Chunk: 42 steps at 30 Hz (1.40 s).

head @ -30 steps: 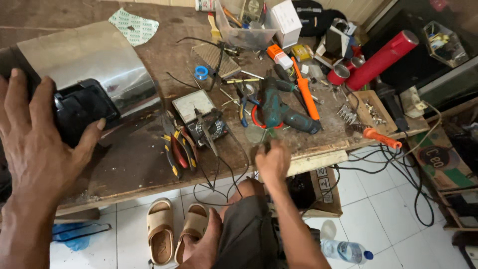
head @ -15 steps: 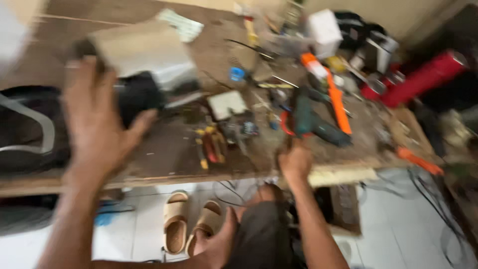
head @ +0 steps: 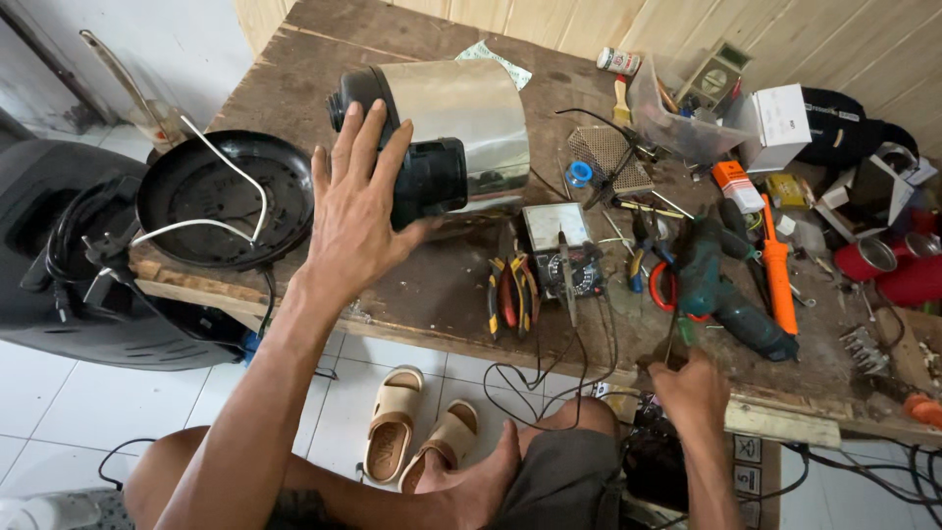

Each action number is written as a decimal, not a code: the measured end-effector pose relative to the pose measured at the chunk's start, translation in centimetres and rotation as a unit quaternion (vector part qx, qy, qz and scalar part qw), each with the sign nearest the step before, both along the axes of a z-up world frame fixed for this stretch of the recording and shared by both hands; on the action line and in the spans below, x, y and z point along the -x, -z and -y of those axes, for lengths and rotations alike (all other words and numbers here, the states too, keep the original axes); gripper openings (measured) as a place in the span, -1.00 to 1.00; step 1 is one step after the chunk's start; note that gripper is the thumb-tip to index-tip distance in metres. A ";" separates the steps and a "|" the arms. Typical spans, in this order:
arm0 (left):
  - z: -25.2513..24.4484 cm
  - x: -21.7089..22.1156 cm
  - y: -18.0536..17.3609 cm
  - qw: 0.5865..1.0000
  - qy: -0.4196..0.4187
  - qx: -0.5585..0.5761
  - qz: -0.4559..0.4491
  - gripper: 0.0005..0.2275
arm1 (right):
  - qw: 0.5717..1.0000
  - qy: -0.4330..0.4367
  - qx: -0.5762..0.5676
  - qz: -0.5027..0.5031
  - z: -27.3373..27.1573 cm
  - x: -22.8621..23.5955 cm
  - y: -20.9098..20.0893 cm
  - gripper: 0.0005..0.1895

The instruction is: The person works on a disassembled electric kettle on a wooden workbench. They use a power drill to remove screws from the base, then switch to a manual screwdriver to continue unscrewing and prying the casing apart. The person manipulates the kettle's internal components and casing throughout the process.

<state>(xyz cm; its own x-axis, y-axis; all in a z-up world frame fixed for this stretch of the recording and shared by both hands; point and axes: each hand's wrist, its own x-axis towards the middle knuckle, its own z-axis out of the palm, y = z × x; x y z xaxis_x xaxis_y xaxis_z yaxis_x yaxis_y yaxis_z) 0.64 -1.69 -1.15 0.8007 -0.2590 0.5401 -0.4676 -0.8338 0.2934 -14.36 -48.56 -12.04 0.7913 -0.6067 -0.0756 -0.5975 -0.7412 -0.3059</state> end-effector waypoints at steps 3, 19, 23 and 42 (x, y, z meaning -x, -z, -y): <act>-0.2 -0.2 0.5 1.000 0.006 -0.001 0.004 -0.05 | 0.988 0.025 -0.140 0.054 -1.0 0.9 -1.1 -0.61; -0.9 -0.3 -0.3 0.998 0.033 0.044 0.020 -0.02 | 0.909 -0.041 -0.309 0.277 -2.7 3.3 -7.7 -0.70; -1.6 -1.2 0.3 0.995 0.072 0.047 0.052 -0.11 | 0.941 -0.068 -0.211 0.258 -2.3 0.4 -7.7 -0.73; -2.9 -1.0 -0.7 0.988 0.130 0.085 -0.017 -0.15 | 0.773 -0.346 -0.382 0.369 -23.9 -3.5 -14.4 -0.76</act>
